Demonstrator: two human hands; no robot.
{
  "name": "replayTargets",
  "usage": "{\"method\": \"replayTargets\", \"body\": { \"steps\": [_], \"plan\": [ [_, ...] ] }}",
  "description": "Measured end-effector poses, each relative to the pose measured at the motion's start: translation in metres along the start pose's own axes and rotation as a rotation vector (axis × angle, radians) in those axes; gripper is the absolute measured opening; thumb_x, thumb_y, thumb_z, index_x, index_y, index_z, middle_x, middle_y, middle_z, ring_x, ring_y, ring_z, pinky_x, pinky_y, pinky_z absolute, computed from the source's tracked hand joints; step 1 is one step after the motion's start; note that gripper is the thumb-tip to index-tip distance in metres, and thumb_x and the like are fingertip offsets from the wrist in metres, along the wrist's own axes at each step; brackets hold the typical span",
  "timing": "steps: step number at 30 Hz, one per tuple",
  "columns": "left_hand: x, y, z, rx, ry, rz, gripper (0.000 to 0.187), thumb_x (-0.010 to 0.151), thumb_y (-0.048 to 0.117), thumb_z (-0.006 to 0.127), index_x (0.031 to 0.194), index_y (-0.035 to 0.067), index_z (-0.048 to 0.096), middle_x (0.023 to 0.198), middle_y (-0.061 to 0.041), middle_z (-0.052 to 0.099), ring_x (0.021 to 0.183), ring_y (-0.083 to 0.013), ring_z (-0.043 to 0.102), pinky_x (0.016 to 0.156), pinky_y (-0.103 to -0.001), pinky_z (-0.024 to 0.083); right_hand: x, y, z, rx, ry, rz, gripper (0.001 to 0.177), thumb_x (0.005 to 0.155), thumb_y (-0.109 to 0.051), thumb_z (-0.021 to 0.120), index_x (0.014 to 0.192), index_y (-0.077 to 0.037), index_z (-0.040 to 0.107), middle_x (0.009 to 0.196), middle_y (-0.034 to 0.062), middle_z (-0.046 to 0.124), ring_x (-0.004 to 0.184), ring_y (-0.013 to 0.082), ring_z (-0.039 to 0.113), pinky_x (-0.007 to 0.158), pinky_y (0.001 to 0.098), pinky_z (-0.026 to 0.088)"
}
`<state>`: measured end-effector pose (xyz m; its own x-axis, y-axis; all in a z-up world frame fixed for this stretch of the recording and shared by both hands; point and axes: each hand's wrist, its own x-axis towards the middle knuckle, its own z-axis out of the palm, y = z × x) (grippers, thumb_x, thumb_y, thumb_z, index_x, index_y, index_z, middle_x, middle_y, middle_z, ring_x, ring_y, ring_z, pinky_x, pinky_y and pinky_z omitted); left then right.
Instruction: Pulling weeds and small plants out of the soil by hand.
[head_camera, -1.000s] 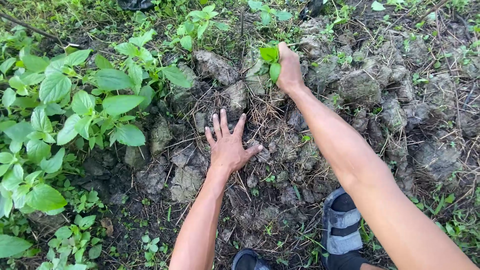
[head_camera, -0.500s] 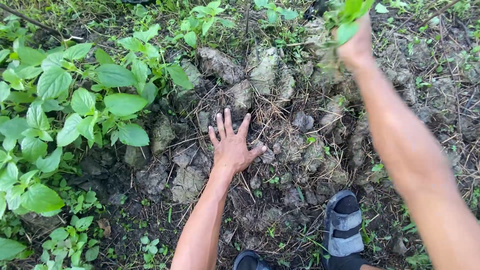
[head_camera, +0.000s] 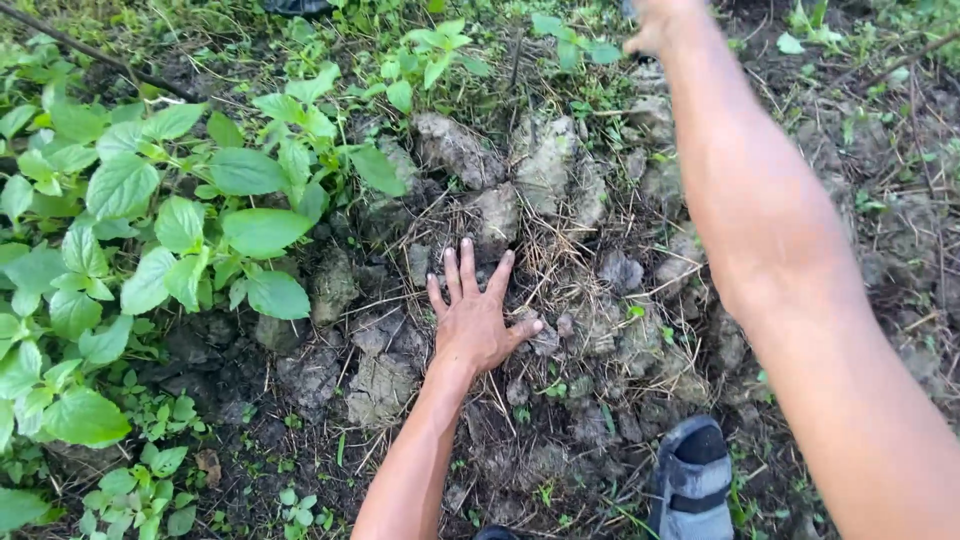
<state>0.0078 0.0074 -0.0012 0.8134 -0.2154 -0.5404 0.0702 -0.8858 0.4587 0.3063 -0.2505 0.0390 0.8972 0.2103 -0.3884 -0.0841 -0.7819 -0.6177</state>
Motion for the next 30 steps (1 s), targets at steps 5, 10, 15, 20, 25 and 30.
{"method": "replayTargets", "body": {
  "steps": [5,10,15,20,25,30],
  "plan": [
    [-0.001,0.002,-0.004,0.001,0.025,-0.002,0.107,0.076,0.066,0.077,0.161,0.033,0.021,0.168,-0.023,-0.013,0.156,-0.0416,-0.013,0.121,-0.065,-0.002,0.027,0.062,0.037,0.003,0.202,0.262,0.066,0.088,-0.016,0.084,0.142,0.009,0.055,0.141,0.0243,0.062,0.115,0.0248,0.068,0.103,0.0368,0.053],
    [0.002,0.004,-0.007,-0.020,-0.003,-0.019,0.109,0.075,0.065,0.078,0.161,0.033,0.020,0.168,-0.022,-0.014,0.155,-0.0415,-0.014,0.121,-0.064,-0.003,0.025,0.061,0.081,0.224,0.132,0.310,0.074,0.083,-0.013,0.082,0.146,-0.004,0.043,0.137,0.0132,0.058,0.084,0.0256,0.067,0.077,0.0382,0.061],
    [0.003,0.005,-0.011,-0.019,-0.009,-0.028,0.109,0.075,0.065,0.079,0.161,0.034,0.021,0.168,-0.023,-0.014,0.155,-0.0422,-0.015,0.121,-0.065,-0.003,0.068,0.123,0.129,-0.049,0.473,0.062,0.024,0.105,0.001,0.060,0.117,-0.006,0.079,0.091,0.0145,0.079,0.073,0.0151,0.066,0.065,0.0341,0.050],
    [0.004,0.003,-0.010,-0.042,-0.018,-0.021,0.109,0.074,0.065,0.079,0.161,0.033,0.020,0.167,-0.022,-0.015,0.155,-0.0418,-0.017,0.121,-0.065,-0.004,0.107,0.185,0.132,0.232,0.894,-0.218,0.019,0.098,0.004,0.051,0.093,-0.004,0.068,0.084,0.0049,0.069,0.071,0.0089,0.063,0.063,0.0250,0.051],
    [0.004,0.006,-0.017,-0.066,-0.031,-0.024,0.110,0.074,0.063,0.080,0.161,0.033,0.020,0.168,-0.023,-0.016,0.155,-0.0411,-0.017,0.121,-0.064,-0.004,0.142,0.214,0.106,0.890,0.941,-0.295,0.023,0.106,-0.006,0.043,0.086,-0.006,0.054,0.084,0.0078,0.054,0.069,0.0115,0.046,0.063,0.0239,0.046],
    [0.006,0.004,-0.012,-0.078,-0.042,-0.027,0.110,0.074,0.062,0.081,0.161,0.032,0.020,0.166,-0.024,-0.018,0.154,-0.0424,-0.020,0.120,-0.065,-0.005,0.099,0.101,0.094,-0.107,0.298,-0.407,0.058,0.107,-0.036,0.081,0.132,0.007,0.052,0.120,0.0224,0.062,0.104,0.0261,0.061,0.085,0.0425,0.053]
  ]
}}
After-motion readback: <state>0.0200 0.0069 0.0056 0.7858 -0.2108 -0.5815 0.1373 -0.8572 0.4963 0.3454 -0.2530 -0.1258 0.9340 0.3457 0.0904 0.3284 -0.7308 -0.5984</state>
